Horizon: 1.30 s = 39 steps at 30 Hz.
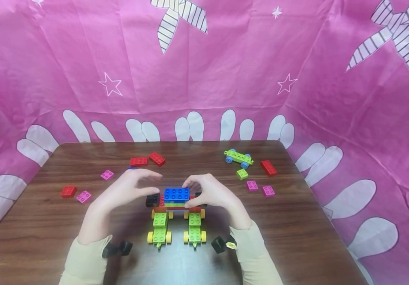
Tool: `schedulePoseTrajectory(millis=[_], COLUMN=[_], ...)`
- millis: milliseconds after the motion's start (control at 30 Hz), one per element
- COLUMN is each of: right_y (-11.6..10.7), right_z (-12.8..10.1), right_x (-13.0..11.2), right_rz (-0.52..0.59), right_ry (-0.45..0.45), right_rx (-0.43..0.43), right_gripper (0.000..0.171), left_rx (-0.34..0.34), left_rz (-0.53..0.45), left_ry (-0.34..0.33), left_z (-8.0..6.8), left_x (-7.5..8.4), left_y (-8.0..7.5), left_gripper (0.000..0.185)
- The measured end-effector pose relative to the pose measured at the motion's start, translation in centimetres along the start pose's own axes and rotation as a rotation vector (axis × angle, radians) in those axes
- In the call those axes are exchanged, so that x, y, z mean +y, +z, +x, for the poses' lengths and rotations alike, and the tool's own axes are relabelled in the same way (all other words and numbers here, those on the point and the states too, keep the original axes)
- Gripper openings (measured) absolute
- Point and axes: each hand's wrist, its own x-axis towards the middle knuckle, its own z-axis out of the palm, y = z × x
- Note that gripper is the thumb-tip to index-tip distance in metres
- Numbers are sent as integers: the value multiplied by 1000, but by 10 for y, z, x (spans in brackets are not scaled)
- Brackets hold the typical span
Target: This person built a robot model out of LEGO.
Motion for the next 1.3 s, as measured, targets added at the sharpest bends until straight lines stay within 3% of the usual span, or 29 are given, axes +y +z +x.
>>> schedulePoseTrajectory(millis=[267,400,600,967,1133,1300], right_y=[0,1,0,2,1,1], right_z=[1,1,1,3,3,2], right_x=[1,3,4,3,1,1], right_rz=[2,-1,13,11,10,19], right_ry=[-3,3,-3,-1,-8,-8], right_rx=[3,9,8,-4,-4,-2], right_gripper=[36,35,33,35,35,35], left_rx=[232,282,250,239,213,164], left_rz=[-15,-58,-89,-6,31,29], left_ry=[-62,-128,-221,-317,-327,-295], left_z=[0,0,3,12,14,15], left_x=[-41,-63,-88,-120,-128,-131], left_y=[-18,-20,-15,-3,0,2], left_gripper=[41,44,52,54,54,55])
